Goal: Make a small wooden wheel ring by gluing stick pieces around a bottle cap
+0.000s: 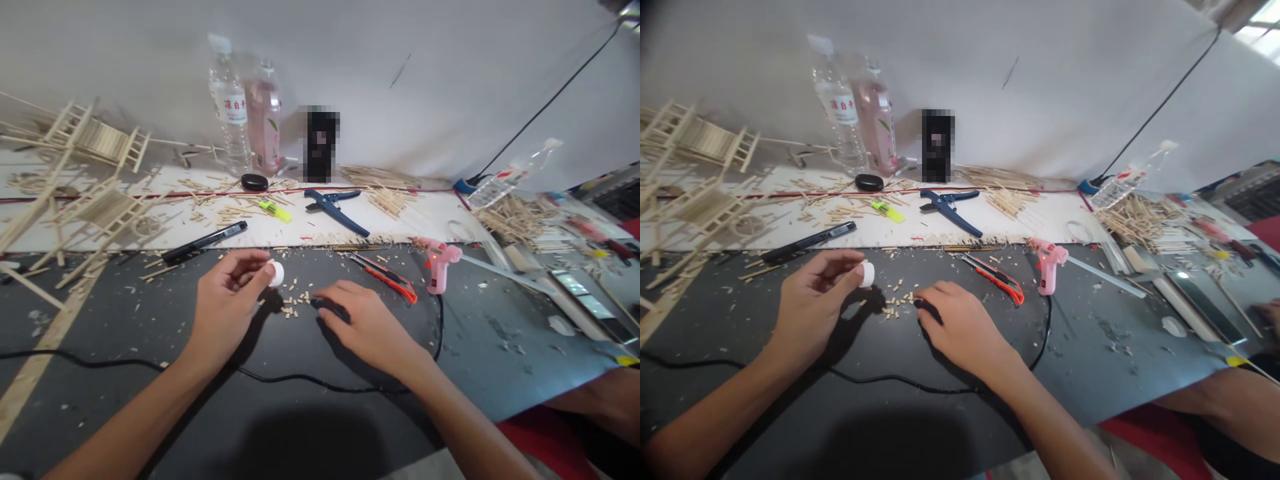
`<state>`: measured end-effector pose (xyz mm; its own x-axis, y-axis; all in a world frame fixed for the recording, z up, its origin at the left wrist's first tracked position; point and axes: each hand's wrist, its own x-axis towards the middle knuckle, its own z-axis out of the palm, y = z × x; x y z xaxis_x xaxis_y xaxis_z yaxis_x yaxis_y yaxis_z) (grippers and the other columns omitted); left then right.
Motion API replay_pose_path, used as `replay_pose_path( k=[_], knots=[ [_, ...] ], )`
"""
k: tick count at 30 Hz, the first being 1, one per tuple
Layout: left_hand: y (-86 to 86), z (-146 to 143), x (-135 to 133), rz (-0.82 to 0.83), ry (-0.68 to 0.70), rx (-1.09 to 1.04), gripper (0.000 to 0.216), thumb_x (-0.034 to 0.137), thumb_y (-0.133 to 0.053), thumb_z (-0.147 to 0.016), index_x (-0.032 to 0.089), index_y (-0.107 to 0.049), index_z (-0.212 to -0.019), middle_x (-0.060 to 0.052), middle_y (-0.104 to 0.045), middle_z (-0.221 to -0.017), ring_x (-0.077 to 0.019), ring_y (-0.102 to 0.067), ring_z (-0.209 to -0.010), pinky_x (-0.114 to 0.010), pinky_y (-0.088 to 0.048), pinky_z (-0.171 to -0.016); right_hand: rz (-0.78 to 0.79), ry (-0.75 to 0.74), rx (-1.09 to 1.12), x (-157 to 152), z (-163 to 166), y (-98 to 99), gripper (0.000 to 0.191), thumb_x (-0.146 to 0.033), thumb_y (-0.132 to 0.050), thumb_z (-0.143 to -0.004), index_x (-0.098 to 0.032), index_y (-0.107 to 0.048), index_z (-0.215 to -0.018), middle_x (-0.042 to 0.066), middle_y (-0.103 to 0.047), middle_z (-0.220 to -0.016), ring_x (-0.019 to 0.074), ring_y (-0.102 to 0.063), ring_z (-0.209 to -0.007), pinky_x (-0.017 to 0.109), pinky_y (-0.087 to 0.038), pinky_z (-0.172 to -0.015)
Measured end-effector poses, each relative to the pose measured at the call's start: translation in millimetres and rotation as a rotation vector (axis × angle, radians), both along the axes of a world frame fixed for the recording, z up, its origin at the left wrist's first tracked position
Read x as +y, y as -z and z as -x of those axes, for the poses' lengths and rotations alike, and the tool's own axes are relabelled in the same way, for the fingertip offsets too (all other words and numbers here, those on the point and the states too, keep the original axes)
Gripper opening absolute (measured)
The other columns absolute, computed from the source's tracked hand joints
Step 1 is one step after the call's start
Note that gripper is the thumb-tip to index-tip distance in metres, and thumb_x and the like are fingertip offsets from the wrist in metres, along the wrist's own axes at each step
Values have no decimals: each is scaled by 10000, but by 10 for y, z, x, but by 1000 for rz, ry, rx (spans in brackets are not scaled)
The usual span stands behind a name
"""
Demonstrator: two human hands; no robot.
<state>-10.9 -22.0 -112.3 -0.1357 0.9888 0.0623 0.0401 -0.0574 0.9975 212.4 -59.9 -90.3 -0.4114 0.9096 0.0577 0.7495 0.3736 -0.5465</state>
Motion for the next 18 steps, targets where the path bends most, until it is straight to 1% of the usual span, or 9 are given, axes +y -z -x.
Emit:
replay_pose_path(
  k=[3,6,12,18],
  knots=[
    [25,-16,-12,14,33,-4,282,400,-830,-841,197,-732,-1011,-15,-751,-851,-143,-689,-715,-240,-573,-680,-23,-40,-59,231,121,4,139,-156,-625,-981,-172,-746,-1047,84,-733,-998,252,-674,-997,380,-493,-911],
    [32,-31,-31,14,49,-8,263,395,-821,-852,197,-729,-1000,-17,-755,-848,-150,-704,-736,-245,-581,-695,-37,-38,-73,243,128,75,105,-140,-629,-961,-173,-728,-956,67,-714,-915,240,-668,-914,362,-488,-837],
    [40,-57,-70,17,71,-3,222,375,-809,-866,206,-734,-989,-15,-758,-849,-147,-712,-747,-236,-587,-693,-64,-35,-32,155,80,204,113,-129,-633,-950,-183,-719,-999,70,-724,-953,239,-665,-952,367,-503,-871],
    [60,-68,-70,21,72,14,199,362,-804,-873,210,-743,-984,-15,-759,-864,-146,-716,-762,-230,-592,-697,-87,-78,3,170,41,256,157,-149,-611,-990,-189,-752,-1046,80,-728,-976,233,-666,-940,368,-518,-877]
  ],
)
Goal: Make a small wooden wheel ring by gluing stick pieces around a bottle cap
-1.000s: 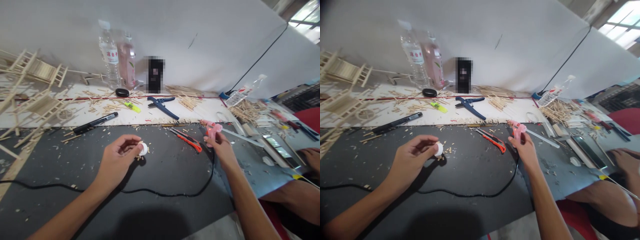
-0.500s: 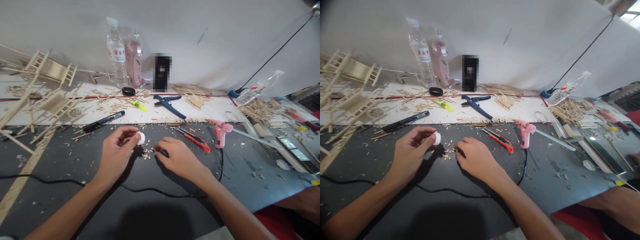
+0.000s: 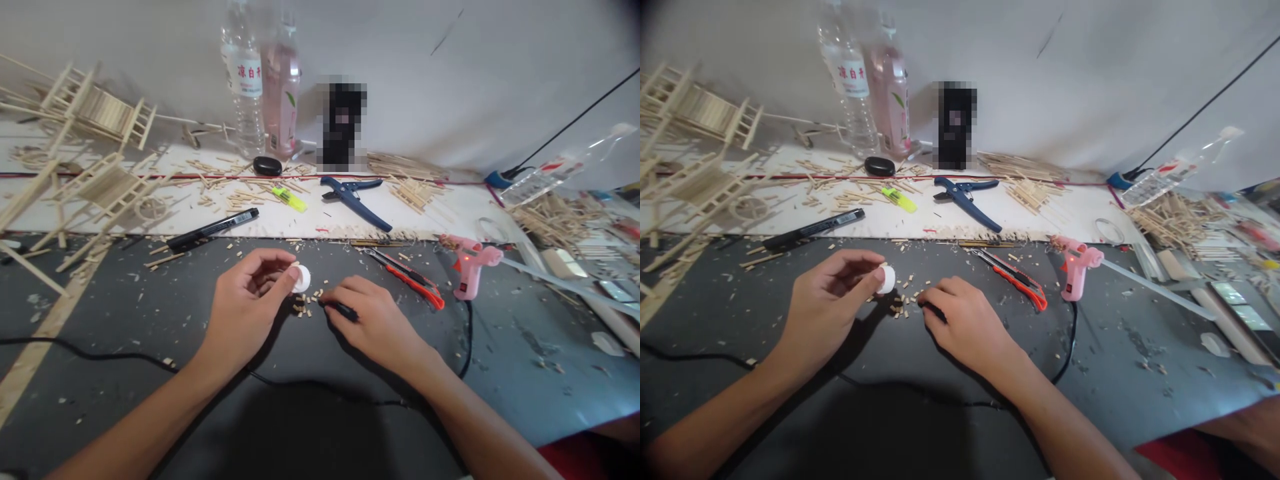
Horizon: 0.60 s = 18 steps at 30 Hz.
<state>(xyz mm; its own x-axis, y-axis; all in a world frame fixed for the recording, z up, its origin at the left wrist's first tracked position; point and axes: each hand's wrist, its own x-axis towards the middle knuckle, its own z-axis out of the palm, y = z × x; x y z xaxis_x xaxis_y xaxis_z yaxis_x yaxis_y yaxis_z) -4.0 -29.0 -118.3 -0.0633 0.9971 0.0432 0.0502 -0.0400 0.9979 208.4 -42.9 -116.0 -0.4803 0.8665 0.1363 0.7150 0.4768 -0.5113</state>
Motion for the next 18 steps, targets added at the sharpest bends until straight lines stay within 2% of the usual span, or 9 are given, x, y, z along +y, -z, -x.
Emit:
replay_pose_path(
  k=[5,11,18],
  knots=[
    [-4,-11,-12,-4,1,22,170,344,-797,-878,220,-748,-983,-3,-754,-854,-133,-705,-746,-211,-584,-685,5,-58,9,10,-43,-20,190,-138,-584,-1017,-177,-761,-1074,81,-733,-998,226,-673,-953,356,-520,-892],
    [1,-22,-37,-7,2,31,180,348,-800,-875,220,-748,-991,-10,-756,-870,-142,-703,-753,-224,-584,-684,36,-39,-26,12,-37,-73,137,-121,-602,-992,-185,-713,-942,58,-689,-911,219,-651,-893,338,-501,-819],
    [-3,-23,-42,-16,14,22,151,324,-804,-877,232,-750,-984,9,-756,-855,-112,-698,-737,-180,-579,-676,79,-65,4,35,-61,-68,134,-157,-598,-1025,-198,-725,-1026,64,-720,-975,223,-668,-952,346,-509,-879]
  ],
)
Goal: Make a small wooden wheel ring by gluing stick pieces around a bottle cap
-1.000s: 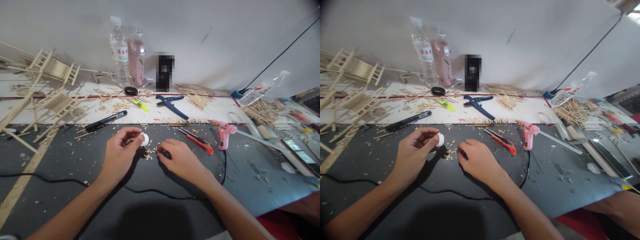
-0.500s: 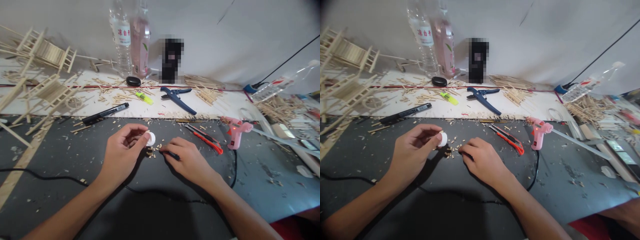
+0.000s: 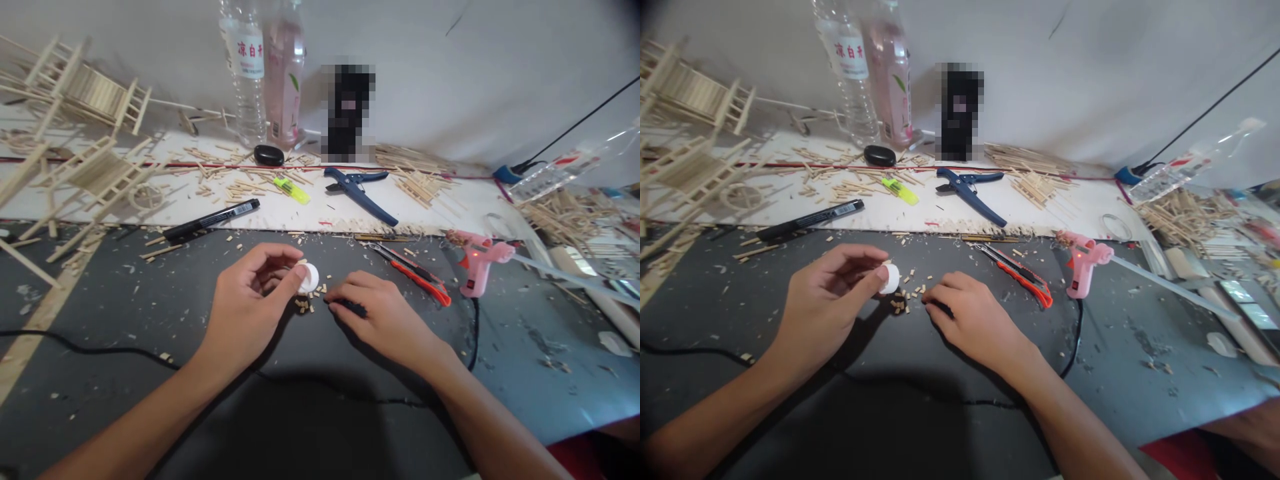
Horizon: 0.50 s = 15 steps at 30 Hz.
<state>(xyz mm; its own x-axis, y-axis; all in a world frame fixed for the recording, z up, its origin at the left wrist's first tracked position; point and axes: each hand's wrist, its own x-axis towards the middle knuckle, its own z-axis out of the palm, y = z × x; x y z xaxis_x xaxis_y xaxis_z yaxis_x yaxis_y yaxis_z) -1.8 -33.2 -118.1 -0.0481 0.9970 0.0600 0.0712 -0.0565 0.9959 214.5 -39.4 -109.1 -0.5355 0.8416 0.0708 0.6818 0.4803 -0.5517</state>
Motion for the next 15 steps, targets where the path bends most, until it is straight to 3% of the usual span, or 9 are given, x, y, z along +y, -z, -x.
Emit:
replay_pose_path(
  k=[9,12,15],
  knots=[
    [-58,-32,-104,-64,-42,93,133,282,-811,-855,268,-762,-978,34,-784,-891,-118,-747,-770,-178,-619,-717,158,-14,36,23,-53,-99,83,-156,-583,-1012,-201,-642,-975,27,-701,-924,175,-620,-819,300,-470,-772],
    [-60,-30,-175,-132,-57,232,132,284,-809,-863,293,-768,-987,43,-790,-912,-123,-752,-754,-188,-616,-693,252,51,172,6,-97,-166,101,-119,-660,-933,-214,-651,-902,-27,-673,-803,136,-574,-705,263,-444,-687],
    [-58,-32,-233,-220,-82,374,155,244,-806,-862,323,-760,-988,64,-790,-922,-125,-750,-764,-214,-604,-715,346,94,474,-29,-136,-183,132,-107,-718,-886,-218,-656,-852,-36,-651,-786,128,-582,-720,251,-467,-689]
  ],
)
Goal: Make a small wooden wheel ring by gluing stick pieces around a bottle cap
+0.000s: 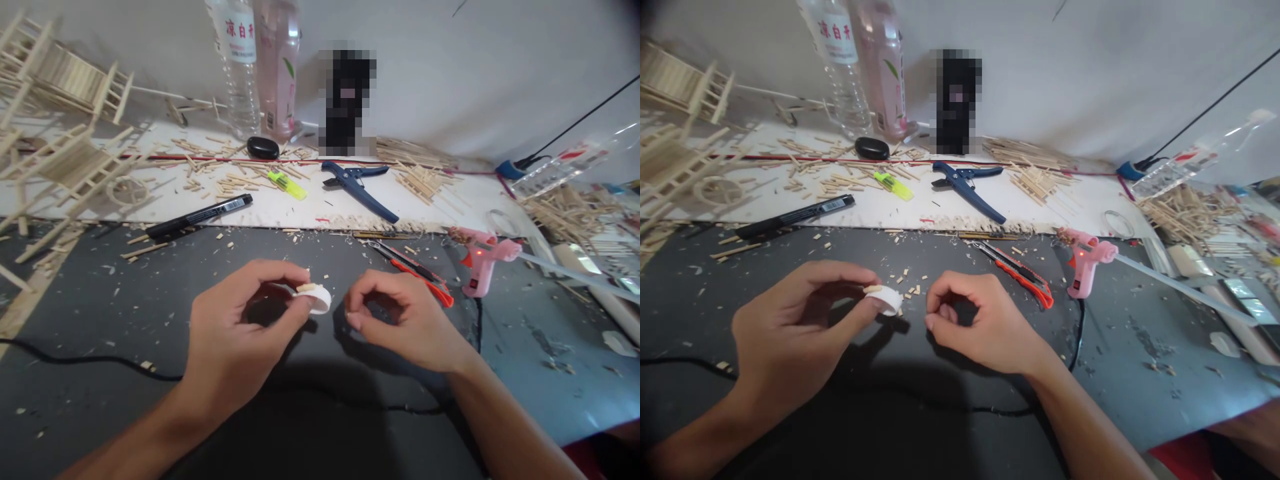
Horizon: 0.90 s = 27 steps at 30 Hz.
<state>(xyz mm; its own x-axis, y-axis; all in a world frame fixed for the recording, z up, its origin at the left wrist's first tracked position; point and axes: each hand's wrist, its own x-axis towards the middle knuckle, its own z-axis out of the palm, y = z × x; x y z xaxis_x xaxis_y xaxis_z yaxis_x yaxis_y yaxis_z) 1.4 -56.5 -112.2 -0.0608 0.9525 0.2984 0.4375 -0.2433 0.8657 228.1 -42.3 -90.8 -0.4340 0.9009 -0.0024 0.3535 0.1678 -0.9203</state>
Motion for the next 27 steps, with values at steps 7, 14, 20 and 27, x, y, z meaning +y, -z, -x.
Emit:
replay_pose_path(
  k=[7,14,20,27],
  knots=[
    [5,20,4,-401,185,83,250,45,-726,-862,268,-705,-972,60,-794,-905,-113,-759,-785,-216,-611,-772,204,59,560,-79,15,120,210,-79,-790,-858,-268,-756,-942,-29,-721,-845,98,-630,-694,211,-495,-629],
    [-67,51,103,-345,34,116,174,106,-794,-821,261,-746,-884,77,-773,-844,-83,-731,-711,-180,-607,-697,74,254,164,-17,144,143,100,-153,-762,-884,-239,-722,-856,-44,-675,-779,103,-583,-702,223,-460,-655],
    [-190,208,446,-181,-320,-283,254,-5,-845,-718,191,-735,-835,59,-708,-751,-89,-701,-688,-219,-624,-649,-182,228,-196,1,168,141,65,-157,-702,-904,-218,-723,-892,-32,-700,-810,128,-609,-736,261,-454,-699],
    [-204,828,793,-445,-531,-236,296,28,-828,-794,220,-742,-1003,87,-672,-868,-52,-640,-769,-299,-543,-712,-289,-93,-496,201,396,-172,139,-183,-621,-1001,-166,-751,-1047,67,-736,-1033,223,-651,-1029,337,-456,-915]
  ],
)
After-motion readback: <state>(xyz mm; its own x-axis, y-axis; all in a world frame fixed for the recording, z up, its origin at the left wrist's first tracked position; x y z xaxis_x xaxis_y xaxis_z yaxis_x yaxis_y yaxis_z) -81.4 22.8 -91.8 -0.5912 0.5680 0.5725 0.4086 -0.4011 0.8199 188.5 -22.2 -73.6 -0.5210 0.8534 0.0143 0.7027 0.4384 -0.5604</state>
